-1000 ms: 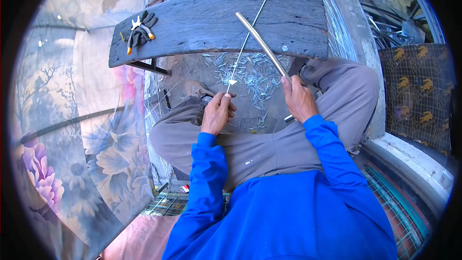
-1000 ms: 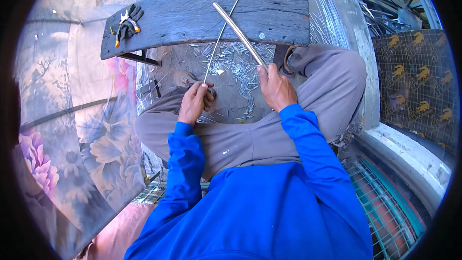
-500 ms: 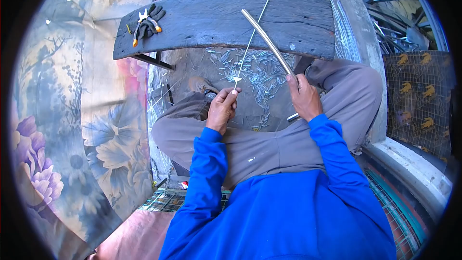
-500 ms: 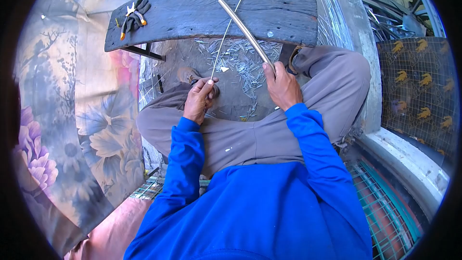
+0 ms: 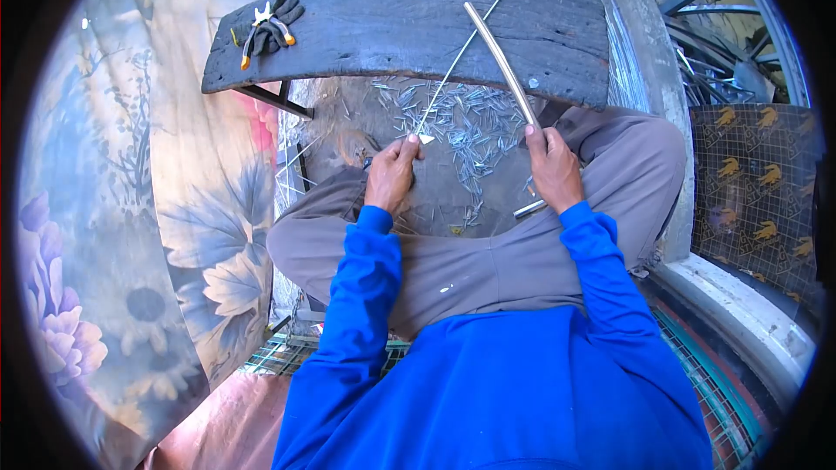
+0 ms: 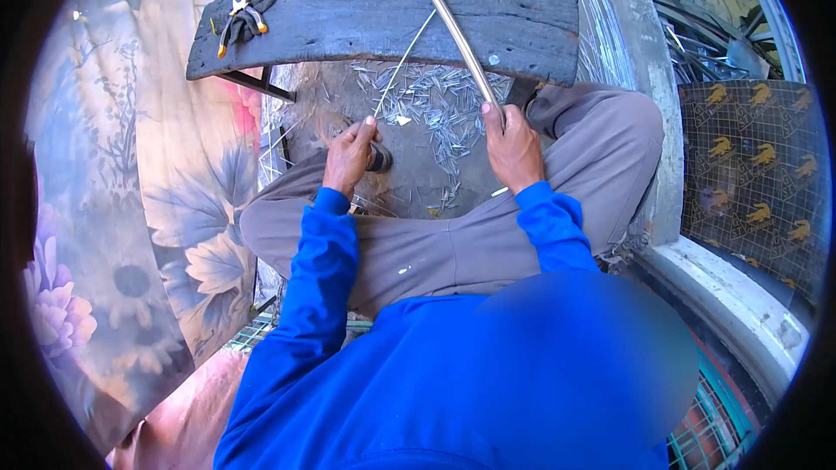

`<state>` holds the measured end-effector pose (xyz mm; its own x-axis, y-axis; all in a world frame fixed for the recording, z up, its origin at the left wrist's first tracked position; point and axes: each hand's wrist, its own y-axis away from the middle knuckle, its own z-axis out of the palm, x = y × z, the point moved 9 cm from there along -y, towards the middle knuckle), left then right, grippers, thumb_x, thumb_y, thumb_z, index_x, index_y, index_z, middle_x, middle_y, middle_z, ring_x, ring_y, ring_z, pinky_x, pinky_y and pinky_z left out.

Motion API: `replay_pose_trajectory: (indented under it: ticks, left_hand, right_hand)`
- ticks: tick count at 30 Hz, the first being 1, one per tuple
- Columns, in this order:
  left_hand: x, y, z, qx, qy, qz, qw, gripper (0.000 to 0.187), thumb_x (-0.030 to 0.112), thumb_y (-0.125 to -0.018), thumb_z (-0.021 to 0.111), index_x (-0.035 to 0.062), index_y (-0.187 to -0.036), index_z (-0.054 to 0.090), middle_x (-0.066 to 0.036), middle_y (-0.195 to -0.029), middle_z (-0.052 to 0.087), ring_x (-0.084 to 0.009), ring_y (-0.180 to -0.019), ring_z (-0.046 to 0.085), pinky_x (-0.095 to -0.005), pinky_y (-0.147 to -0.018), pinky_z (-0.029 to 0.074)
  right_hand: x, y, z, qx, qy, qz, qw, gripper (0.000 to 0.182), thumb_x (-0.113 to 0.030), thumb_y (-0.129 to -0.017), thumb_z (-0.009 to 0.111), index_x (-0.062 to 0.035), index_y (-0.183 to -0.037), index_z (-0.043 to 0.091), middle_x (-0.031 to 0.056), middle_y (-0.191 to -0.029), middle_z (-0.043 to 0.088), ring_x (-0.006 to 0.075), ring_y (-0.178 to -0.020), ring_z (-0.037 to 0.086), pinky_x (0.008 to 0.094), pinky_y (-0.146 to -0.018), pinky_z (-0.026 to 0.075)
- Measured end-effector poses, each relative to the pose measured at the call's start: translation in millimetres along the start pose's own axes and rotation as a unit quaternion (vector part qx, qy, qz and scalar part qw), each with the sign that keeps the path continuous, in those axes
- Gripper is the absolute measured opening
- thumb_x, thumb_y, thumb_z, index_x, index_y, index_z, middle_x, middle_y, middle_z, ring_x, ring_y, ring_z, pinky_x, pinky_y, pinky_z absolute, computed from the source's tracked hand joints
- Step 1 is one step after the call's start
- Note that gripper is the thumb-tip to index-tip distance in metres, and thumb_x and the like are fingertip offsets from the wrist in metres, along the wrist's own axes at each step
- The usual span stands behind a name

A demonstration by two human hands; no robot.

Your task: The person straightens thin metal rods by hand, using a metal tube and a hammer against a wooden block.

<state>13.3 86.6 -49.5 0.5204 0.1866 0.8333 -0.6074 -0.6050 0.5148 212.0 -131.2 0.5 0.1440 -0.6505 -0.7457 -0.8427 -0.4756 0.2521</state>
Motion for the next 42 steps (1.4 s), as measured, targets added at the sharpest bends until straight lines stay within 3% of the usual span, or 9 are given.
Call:
replay_pose_trajectory:
  ticks: [3, 10, 12, 18, 26, 28, 37, 39, 42]
  left_hand:
    - [-8, 5, -6, 0.040, -0.038, 0.041, 0.998, 0.046, 0.041, -0.099, 0.057, 0.0071, -0.068, 0.053, 0.005, -0.063, 0.042, -0.0050, -0.060, 0.037, -0.0244, -0.055, 0.029]
    - [-4, 18, -7, 0.069, -0.078, 0.068, 0.992, 0.051, 0.043, -0.098, 0.058, 0.0049, -0.067, 0.043, 0.002, -0.065, 0.040, -0.0079, -0.065, 0.032, -0.0272, -0.057, 0.029]
    - [10, 30, -10, 0.119, -0.152, 0.079, 0.978, 0.052, 0.044, -0.097, 0.056, -0.0003, -0.072, 0.044, -0.013, -0.062, 0.037, -0.0168, -0.060, 0.033, -0.0353, -0.058, 0.037]
    - [18, 38, -10, 0.164, -0.176, 0.113, 0.964, 0.053, 0.047, -0.097, 0.054, -0.0010, -0.075, 0.049, -0.019, -0.063, 0.042, -0.0265, -0.059, 0.034, -0.0397, -0.060, 0.040]
    - [14, 39, -13, 0.146, -0.185, 0.063, 0.970, 0.057, 0.049, -0.097, 0.055, -0.0026, -0.074, 0.047, -0.013, -0.064, 0.039, -0.0190, -0.062, 0.037, -0.0362, -0.060, 0.037]
    - [17, 36, -14, 0.144, -0.187, 0.063, 0.970, 0.057, 0.049, -0.096, 0.055, -0.0025, -0.073, 0.046, -0.013, -0.063, 0.039, -0.0191, -0.062, 0.036, -0.0365, -0.060, 0.037]
    - [17, 37, -16, 0.148, -0.206, 0.065, 0.965, 0.058, 0.052, -0.095, 0.054, -0.0016, -0.074, 0.048, -0.013, -0.062, 0.039, -0.0191, -0.062, 0.036, -0.0362, -0.060, 0.038]
    - [20, 36, -14, 0.139, -0.213, 0.072, 0.964, 0.056, 0.051, -0.096, 0.053, -0.0017, -0.077, 0.053, -0.023, -0.066, 0.051, -0.0392, -0.063, 0.047, -0.0433, -0.064, 0.041]
    - [18, 36, -14, 0.137, -0.227, 0.047, 0.963, 0.056, 0.051, -0.096, 0.053, -0.0016, -0.077, 0.053, -0.023, -0.065, 0.050, -0.0377, -0.062, 0.046, -0.0423, -0.063, 0.042]
  right_hand:
    - [-7, 1, -2, 0.014, -0.002, -0.008, 1.000, 0.048, -0.047, -0.099, 0.050, -0.0006, -0.088, 0.055, 0.0225, -0.072, 0.060, 0.0457, -0.074, 0.060, 0.0506, -0.065, 0.044]
    - [-37, 12, -19, 0.090, -0.066, -0.092, 0.989, 0.036, -0.037, -0.100, 0.053, -0.0026, -0.089, 0.053, 0.0157, -0.064, 0.054, 0.0375, -0.060, 0.057, 0.0436, -0.057, 0.043]
    - [-43, 17, -21, 0.105, -0.072, -0.119, 0.985, 0.035, -0.036, -0.101, 0.053, -0.0030, -0.090, 0.053, 0.0166, -0.065, 0.055, 0.0391, -0.061, 0.058, 0.0444, -0.057, 0.043]
    - [-19, 8, 5, 0.033, 0.018, -0.060, 0.997, 0.032, -0.034, -0.101, 0.051, -0.0041, -0.092, 0.051, 0.0218, -0.072, 0.058, 0.0454, -0.070, 0.060, 0.0503, -0.060, 0.043]
    - [-24, 17, -2, 0.053, -0.017, -0.087, 0.995, 0.040, -0.042, -0.101, 0.047, -0.0029, -0.094, 0.051, 0.0258, -0.078, 0.061, 0.0502, -0.074, 0.058, 0.0577, -0.064, 0.042]
    - [-6, 4, 14, -0.030, 0.096, -0.018, 0.995, 0.036, -0.038, -0.101, 0.049, -0.0033, -0.094, 0.051, 0.0245, -0.076, 0.061, 0.0485, -0.072, 0.059, 0.0552, -0.062, 0.042]
    - [-33, 16, -8, 0.052, -0.008, -0.081, 0.995, 0.039, -0.042, -0.101, 0.048, -0.0034, -0.093, 0.051, 0.0246, -0.076, 0.062, 0.0488, -0.074, 0.060, 0.0538, -0.061, 0.044]
    - [-19, 5, -1, 0.029, 0.039, -0.049, 0.998, 0.038, -0.041, -0.101, 0.049, -0.0036, -0.092, 0.051, 0.0245, -0.075, 0.062, 0.0481, -0.074, 0.060, 0.0531, -0.061, 0.044]
    - [-11, -3, 5, -0.011, 0.070, -0.019, 0.997, 0.039, -0.041, -0.101, 0.049, -0.0036, -0.091, 0.052, 0.0248, -0.074, 0.061, 0.0477, -0.075, 0.061, 0.0527, -0.061, 0.044]
